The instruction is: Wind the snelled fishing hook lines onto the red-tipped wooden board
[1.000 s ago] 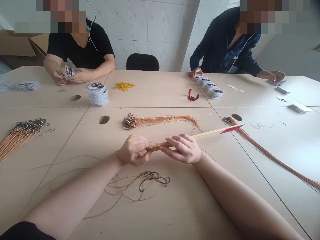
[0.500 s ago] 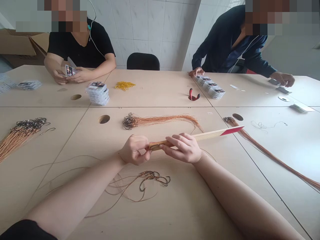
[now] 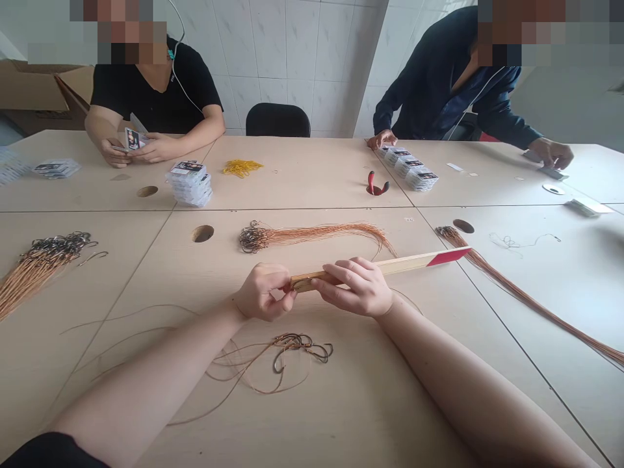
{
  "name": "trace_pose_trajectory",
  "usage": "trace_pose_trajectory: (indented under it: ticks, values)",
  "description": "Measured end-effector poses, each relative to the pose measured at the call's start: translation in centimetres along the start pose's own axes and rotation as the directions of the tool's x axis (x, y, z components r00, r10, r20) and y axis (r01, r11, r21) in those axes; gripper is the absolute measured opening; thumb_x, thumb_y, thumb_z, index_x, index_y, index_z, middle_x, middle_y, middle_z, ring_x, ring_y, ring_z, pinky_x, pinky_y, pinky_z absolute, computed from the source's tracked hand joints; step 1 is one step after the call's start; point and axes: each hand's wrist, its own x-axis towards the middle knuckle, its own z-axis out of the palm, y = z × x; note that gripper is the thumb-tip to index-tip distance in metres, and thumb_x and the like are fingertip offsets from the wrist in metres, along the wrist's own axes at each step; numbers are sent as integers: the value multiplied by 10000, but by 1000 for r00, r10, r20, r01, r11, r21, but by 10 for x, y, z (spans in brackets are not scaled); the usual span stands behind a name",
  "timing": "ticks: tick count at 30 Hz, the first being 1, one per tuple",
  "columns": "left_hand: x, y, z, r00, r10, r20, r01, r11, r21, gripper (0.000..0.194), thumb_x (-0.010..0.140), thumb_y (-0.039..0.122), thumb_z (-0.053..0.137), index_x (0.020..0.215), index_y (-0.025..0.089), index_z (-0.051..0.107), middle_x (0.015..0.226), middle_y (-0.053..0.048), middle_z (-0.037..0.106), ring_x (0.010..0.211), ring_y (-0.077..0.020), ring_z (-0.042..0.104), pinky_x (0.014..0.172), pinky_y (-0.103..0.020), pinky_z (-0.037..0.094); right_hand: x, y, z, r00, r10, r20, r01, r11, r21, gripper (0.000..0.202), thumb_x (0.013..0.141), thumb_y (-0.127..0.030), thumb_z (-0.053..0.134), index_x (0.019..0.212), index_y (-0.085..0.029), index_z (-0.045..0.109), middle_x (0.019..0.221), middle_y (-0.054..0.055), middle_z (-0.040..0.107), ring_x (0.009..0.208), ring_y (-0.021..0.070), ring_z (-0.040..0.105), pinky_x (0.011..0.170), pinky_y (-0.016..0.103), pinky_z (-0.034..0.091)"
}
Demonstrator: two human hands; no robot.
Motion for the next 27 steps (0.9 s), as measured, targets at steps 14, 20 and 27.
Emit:
trace_pose_trajectory:
  ticks: [14, 20, 27]
  values:
    - [-1, -2, 0, 996, -71, 55, 72, 997, -16, 82, 688, 164, 489, 630, 185, 436, 522, 40, 413, 464, -84, 365, 453, -215, 314, 2, -2, 1, 998, 61, 23, -62, 997, 42, 328, 783, -237, 642, 1099, -265, 559, 927, 16, 602, 752, 102, 549, 605, 254, 398]
    - [-3, -4, 1, 991, -117, 63, 118, 993, -19, 112, 688, 181, 494, 601, 182, 424, 522, 34, 408, 469, -87, 354, 456, -224, 311, 3, -3, 1, 996, 79, 42, -81, 995, 49, 335, 784, -241, 644, 1107, -258, 557, 930, 19, 600, 758, 103, 544, 622, 256, 399]
    - [-3, -5, 2, 985, -154, 72, 155, 988, -17, 139, 695, 185, 488, 574, 179, 420, 504, 40, 403, 455, -79, 347, 450, -216, 305, 1, -1, 3, 994, 88, 62, -92, 994, 65, 355, 793, -236, 626, 1139, -258, 551, 934, 25, 596, 764, 107, 535, 639, 258, 398]
